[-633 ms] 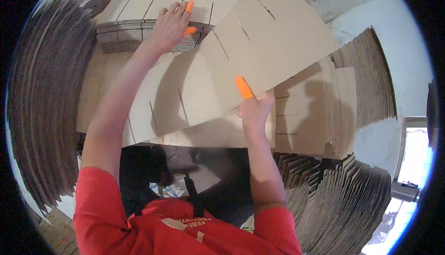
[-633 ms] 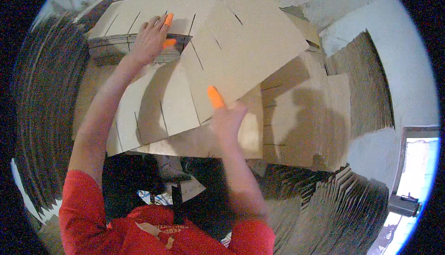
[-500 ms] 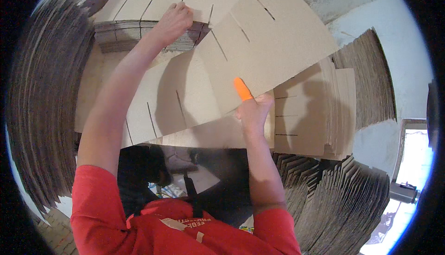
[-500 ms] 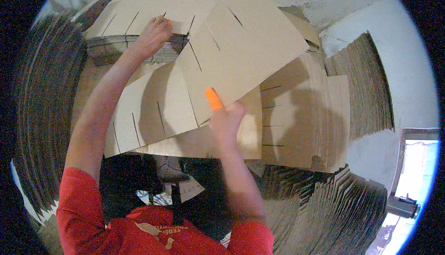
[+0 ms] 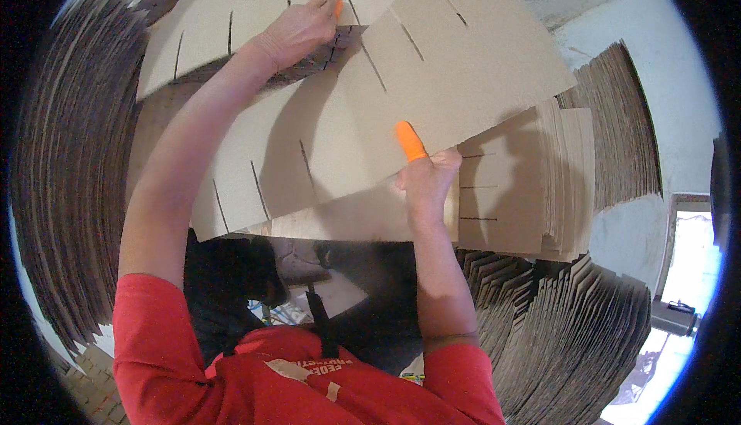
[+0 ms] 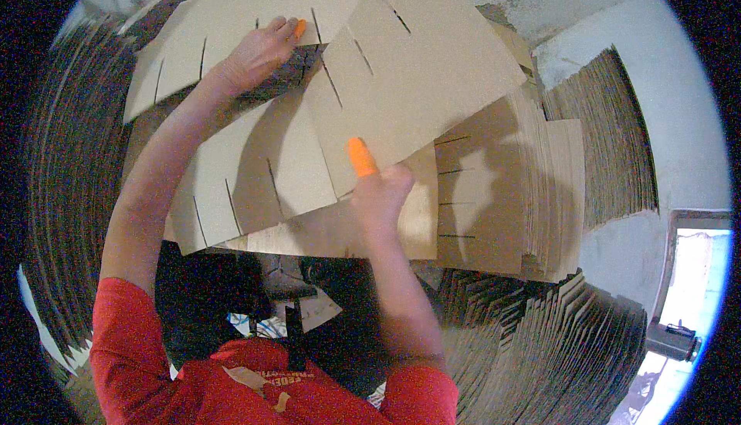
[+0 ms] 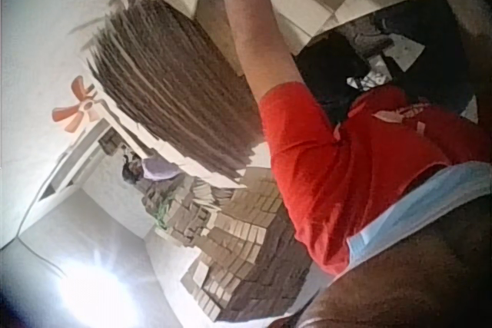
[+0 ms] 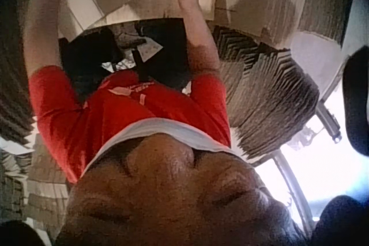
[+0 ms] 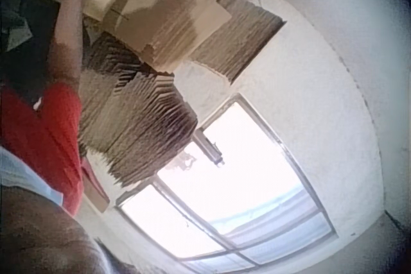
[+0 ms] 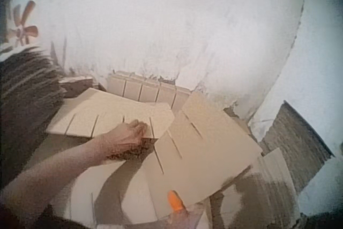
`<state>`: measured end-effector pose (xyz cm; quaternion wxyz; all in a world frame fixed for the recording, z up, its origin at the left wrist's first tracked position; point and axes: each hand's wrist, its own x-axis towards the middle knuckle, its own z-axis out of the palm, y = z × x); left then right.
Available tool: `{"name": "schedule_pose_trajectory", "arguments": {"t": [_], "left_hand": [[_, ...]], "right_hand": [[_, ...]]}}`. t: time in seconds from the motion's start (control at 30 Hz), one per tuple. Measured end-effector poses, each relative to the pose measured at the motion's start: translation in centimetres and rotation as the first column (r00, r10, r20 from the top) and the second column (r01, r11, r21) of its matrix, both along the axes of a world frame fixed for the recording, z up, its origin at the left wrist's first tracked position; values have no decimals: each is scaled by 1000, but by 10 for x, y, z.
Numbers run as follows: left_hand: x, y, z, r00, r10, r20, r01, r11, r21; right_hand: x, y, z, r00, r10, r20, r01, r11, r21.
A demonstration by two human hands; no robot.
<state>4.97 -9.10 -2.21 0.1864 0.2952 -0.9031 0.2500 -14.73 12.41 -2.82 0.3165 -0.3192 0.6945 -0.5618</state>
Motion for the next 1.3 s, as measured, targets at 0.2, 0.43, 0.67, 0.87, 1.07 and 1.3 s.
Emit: {"name": "schedule_pose_trajectory", "arguments": {"t": [0.2, 0.43, 0.67, 0.87, 1.07, 1.3], "left_hand": [[-9, 33, -4, 986, 105, 133, -127, 978, 166], [1, 31, -6, 1000, 20, -21, -22, 997, -69], [-19, 86, 1, 983, -154, 101, 155, 988, -5], [-20, 115, 18, 947, -235, 220, 216, 970, 107], [-40, 203, 15, 962, -265, 70, 213, 883, 418], [-14, 135, 9, 945, 84, -317, 54, 912, 406]], "right_hand": [[-5, 0, 2, 998, 50, -31, -53, 996, -78], [0, 1, 16, 993, 122, -6, -122, 992, -14], [-9, 0, 10, 985, 168, 42, -167, 986, -22], [-35, -2, 16, 928, 237, -288, -263, 963, -53], [-19, 2, 13, 975, 152, -160, -172, 977, -124], [-8, 7, 28, 987, 155, 49, -153, 987, -48]]}}
